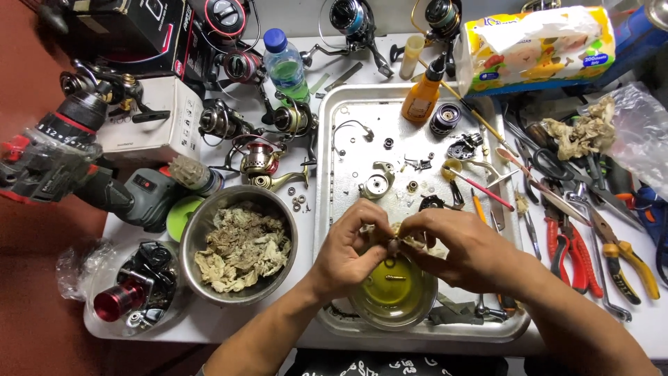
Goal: Cleaning and assembling small mechanical components of a fishing reel on an organized tray.
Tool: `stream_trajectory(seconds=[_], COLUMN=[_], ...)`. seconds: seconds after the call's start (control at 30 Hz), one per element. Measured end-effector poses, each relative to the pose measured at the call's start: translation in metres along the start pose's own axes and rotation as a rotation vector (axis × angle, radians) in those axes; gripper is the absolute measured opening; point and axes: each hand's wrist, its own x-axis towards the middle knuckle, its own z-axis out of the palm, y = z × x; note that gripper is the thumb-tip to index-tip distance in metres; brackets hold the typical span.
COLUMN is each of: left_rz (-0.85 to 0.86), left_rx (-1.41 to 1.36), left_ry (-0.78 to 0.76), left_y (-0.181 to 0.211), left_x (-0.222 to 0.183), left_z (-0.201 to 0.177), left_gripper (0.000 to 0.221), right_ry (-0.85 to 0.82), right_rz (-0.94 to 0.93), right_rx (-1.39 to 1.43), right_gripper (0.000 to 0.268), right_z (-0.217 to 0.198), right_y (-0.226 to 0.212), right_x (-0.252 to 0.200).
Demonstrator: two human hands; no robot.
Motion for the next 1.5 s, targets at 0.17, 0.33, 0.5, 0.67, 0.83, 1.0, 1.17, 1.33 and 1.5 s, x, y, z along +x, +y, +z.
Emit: stream_trajectory(seconds=[0.17,0.33,0.5,0.67,0.83,1.0,1.17,1.33,1.5], left_rz=[0.016,-0.015,-0.172,-0.116,-0.07,-0.043,-0.003,0.059,0.109], left_rx=[0.0,0.174,0.012,-0.08,0.038,0.038,-0.077,-0.063,0.001], left_ry=[-0.015,-0.103,-0.061,-0.052,0.0,0.0,0.088,0.014,0.054], left_y=[-0.017,0.007,0.027,0.012,0.001,-0.006,-0.004,-0.008,0.001], left_x=[-0.01,0.001,0.011,0.012,0.004,0.001,0.009,0.009,0.006], left_z=[0.002,0.005,0.004,-0.002,-0.004,-0.004,0.006,0.006,0.011], left_gripper=[0.022,0.013,0.013,0.018,0.015,0.018,0.022,0.016,0.015], right_ry=[-0.011,-0.128,-0.033,-0.046,-0.089,-0.053,0.092,0.029,0.021], right_rz=[-0.003,-0.075,-0.098,-0.119,-0.005,-0.02,0.086,0.097,0.125], right_rx=[0.004,-0.051,0.02,0.06,0.045,0.012,0.042,0.073,0.088], right_gripper=[0.029,0.032,0.014,0.011,0.015,0.023,0.018,0.026,0.023], right_z=[0.0,-0.005,-0.014,-0.022,-0.014,-0.004,-0.003,0.004,0.007], right_y=[0.008,0.012,0.002,-0.004,0.005,0.01,0.01,0.012,0.008], right_x=[-0.002,-0.004,0.009,0.016,0.007,-0.001,-0.003,-0.005,-0.008])
